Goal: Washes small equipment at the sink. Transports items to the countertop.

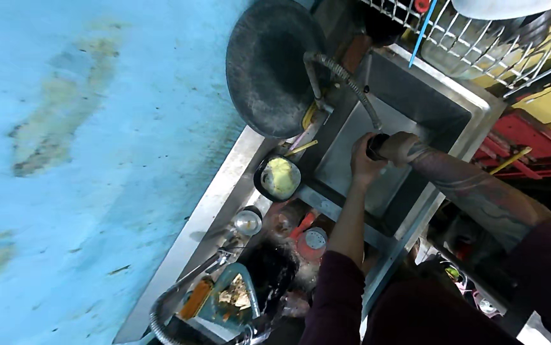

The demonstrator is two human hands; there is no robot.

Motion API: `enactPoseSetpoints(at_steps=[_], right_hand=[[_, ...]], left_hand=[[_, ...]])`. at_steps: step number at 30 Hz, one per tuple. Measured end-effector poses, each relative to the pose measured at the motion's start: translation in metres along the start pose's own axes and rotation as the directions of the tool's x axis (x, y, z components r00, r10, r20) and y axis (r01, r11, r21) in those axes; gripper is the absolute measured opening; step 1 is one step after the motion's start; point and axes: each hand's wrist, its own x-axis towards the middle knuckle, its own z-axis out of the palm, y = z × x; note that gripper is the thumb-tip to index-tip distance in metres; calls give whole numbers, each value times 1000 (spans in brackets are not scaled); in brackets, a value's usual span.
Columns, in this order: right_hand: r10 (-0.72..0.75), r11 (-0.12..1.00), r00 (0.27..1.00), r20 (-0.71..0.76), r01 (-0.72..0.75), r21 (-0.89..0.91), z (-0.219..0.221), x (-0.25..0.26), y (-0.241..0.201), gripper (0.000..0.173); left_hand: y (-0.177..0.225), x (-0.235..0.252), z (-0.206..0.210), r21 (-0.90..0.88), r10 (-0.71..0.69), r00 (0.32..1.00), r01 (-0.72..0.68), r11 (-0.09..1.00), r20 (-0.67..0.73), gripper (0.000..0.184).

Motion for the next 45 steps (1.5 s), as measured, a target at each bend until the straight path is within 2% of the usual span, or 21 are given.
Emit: enactPoseSetpoints(at_steps=[2,4,7,10,11,14,18,20,22,23,25,26,29,33,35,36,38,40,41,43,45], right_hand=[[154,981,988,-30,-150,122,11,5,-2,22],[265,934,964,26,-263,243,15,5,-8,21],[58,942,990,132,-97,321,9,-2,0,30],[-106,798,981,160,-13,603,10,0,19,52],[-89,825,987,132,-1,566,12,1,21,54],[-131,956,991,-21,132,263,22,-5,31,30],[-238,971,939,-249,238,-30,24,-23,50,21],[-269,963,870,-414,257,-86,27,-32,57,20],[-207,939,732,-649,334,77,38,-38,69,22],[-108,900,692,-714,373,225,44,-40,73,31],[86,785,723,-685,375,494,56,-41,83,53],[139,724,753,-643,365,585,65,-38,88,55],[181,607,814,-552,349,714,88,-27,90,47],[214,516,799,-562,396,759,91,-22,79,37],[234,482,802,-550,395,782,90,-22,75,33],[247,486,802,-544,383,785,89,-22,74,31],[264,506,800,-539,361,783,90,-21,72,29],[231,548,820,-524,335,766,87,-22,69,28],[210,567,835,-509,320,759,87,-23,68,28],[206,554,852,-481,304,775,92,-20,68,31],[229,458,861,-454,316,831,99,-17,68,35]], left_hand=[[4,1,3,3,-4,1000,4,1000,14,93],[5,2,6,17,22,1000,-22,1000,6,90],[-6,-1,15,-54,32,999,-33,998,-25,87],[-9,-7,16,-181,11,1000,-17,983,-29,83],[-8,-6,14,-211,6,1000,-8,978,-10,83],[-3,-1,16,-354,-46,998,61,933,50,92],[-3,4,36,-398,-58,998,59,916,16,99],[-5,8,43,-404,-63,998,53,913,-9,100],[-3,9,42,-438,-64,998,53,897,-10,101],[-3,8,40,-452,-61,998,57,890,4,101],[-5,8,38,-509,-42,998,55,859,36,102],[-5,8,38,-541,-32,998,57,839,56,103],[-7,14,38,-607,-4,991,86,790,135,104],[-9,20,33,-688,20,961,184,702,277,107],[-5,19,26,-729,14,934,269,630,357,103],[1,20,22,-722,-15,925,307,620,380,92],[13,25,15,-593,-104,924,319,739,368,60],[24,33,5,-267,-126,935,221,938,331,45],[30,38,1,-77,-132,941,164,984,312,38],[43,48,-5,271,-154,940,69,960,305,31],[56,55,-12,487,-166,917,-34,873,363,31]])
